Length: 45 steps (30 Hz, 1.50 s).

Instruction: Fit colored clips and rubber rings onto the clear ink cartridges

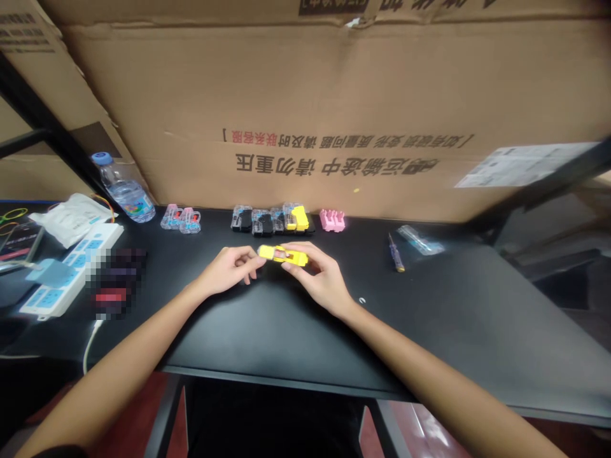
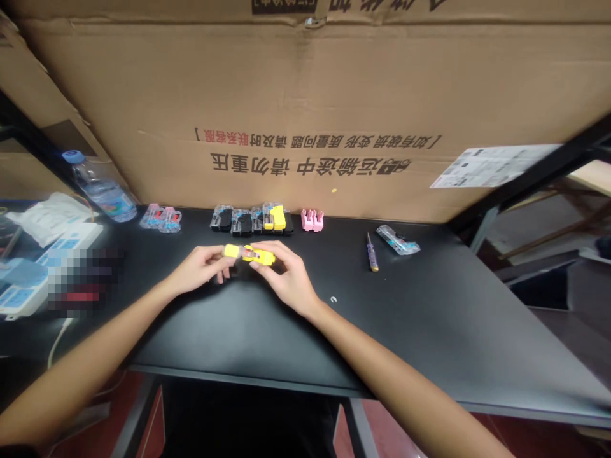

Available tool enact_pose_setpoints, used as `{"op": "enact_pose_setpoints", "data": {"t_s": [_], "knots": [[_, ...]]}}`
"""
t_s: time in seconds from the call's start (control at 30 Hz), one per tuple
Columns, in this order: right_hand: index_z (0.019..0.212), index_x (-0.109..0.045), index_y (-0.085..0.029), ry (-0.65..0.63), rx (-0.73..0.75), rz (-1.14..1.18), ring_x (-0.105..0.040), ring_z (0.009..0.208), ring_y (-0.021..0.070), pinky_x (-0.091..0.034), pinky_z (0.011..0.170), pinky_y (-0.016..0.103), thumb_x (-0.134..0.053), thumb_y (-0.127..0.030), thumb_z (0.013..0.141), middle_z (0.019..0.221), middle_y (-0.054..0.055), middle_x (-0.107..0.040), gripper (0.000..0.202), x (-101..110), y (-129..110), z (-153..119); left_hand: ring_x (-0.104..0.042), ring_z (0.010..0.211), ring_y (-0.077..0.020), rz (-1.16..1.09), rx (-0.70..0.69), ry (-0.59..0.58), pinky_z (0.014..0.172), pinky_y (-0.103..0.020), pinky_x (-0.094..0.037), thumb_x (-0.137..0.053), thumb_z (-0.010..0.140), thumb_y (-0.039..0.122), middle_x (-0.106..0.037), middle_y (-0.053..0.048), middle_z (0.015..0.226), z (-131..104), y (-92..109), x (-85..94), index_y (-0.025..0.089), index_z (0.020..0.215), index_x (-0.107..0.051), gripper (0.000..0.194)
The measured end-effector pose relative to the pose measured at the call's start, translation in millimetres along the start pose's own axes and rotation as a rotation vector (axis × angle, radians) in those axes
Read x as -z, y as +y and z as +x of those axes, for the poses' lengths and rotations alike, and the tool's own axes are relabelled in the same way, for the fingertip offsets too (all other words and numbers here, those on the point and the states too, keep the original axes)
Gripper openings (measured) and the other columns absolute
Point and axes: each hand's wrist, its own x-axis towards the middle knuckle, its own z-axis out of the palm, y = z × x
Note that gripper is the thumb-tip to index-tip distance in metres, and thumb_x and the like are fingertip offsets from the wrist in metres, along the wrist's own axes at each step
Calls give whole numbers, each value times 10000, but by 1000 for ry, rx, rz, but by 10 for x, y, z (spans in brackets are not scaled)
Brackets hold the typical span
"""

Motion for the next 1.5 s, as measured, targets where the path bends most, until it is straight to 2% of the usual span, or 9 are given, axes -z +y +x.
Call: {"op": "enact_pose_setpoints", "data": {"t_s": [0.17, 0.3, 0.43, 0.53, 0.7, 1.0, 1.1, 1.37, 1.5], "knots": [[1354, -755, -368, -32, 369, -249, -716, 1228, 261, -634, 1010, 465, -657, -160, 1035, 1418, 94, -674, 393, 85, 87, -6, -738, 609, -165, -380, 112, -188, 459, -199, -452, -450, 967, 856, -793, -144, 850, 12, 14, -40, 106, 1046, -741, 809], [1435, -696, -426, -128, 443, -277, -698, 1267, 251, -634, 1031, 471, -562, -62, 1037, 1578, 75, -560, 555, 96, 119, -17, -715, 586, -143, -476, 151, -144, 459, -181, -444, -658, 921, 762, -768, -91, 802, 25, 8, -66, 131, 1049, -708, 646], [1554, -586, -387, -134, 284, -177, -682, 1324, 292, -631, 1060, 500, -630, -148, 1016, 1697, 113, -440, 590, 50, 63, -36, -682, 568, -108, -453, 104, -54, 445, -166, -401, -723, 922, 668, -727, -45, 818, 34, 27, -38, 147, 1033, -701, 534], [1606, -515, -311, -155, 23, 4, -736, 1233, 280, -632, 1066, 503, -687, -275, 1008, 1520, 145, -639, 624, 18, 38, -52, -692, 587, -107, -382, 53, -8, 470, -179, -432, -704, 940, 665, -712, -37, 870, 29, 59, -25, 150, 1084, -708, 535], [1388, -706, -226, -85, -242, 187, -790, 1049, 263, -644, 1040, 513, -795, -457, 940, 1209, 110, -811, 512, 3, 55, -31, -704, 649, -127, -209, 38, -58, 499, -194, -440, -674, 978, 622, -719, -47, 889, -3, 64, -48, 154, 1120, -721, 492], [1227, -814, -207, 153, -332, 194, -791, 858, 266, -679, 916, 525, -866, -529, 863, 1018, 87, -850, 488, 70, -43, 56, -690, 685, -138, -68, -4, 54, 495, -195, -428, -681, 972, 550, -746, -67, 945, -10, 99, 45, 160, 1007, -710, 393], [1224, -818, -193, 192, -345, 188, -781, 811, 253, -680, 897, 512, -867, -547, 858, 1005, 91, -848, 511, 72, -30, 57, -691, 704, -136, -32, -31, 13, 535, -203, -452, -625, 1007, 528, -772, -80, 986, -19, 135, 70, 159, 993, -744, 388], [1143, -857, -214, -121, -341, 176, -726, 765, 208, -652, 758, 405, -846, -538, 865, 1063, 81, -836, 427, -61, -16, -24, -660, 616, -148, 96, -60, -93, 632, -252, -512, -730, 934, 429, -742, -34, 729, -36, 67, -82, 131, 1044, -781, 322], [1101, -850, -215, -128, -334, 207, -741, 824, 216, -644, 769, 378, -856, -531, 850, 1074, 76, -831, 403, -88, -8, -29, -658, 615, -146, 117, -82, -58, 632, -251, -512, -734, 941, 428, -758, -35, 750, -31, 62, -90, 135, 1106, -789, 340]]}}
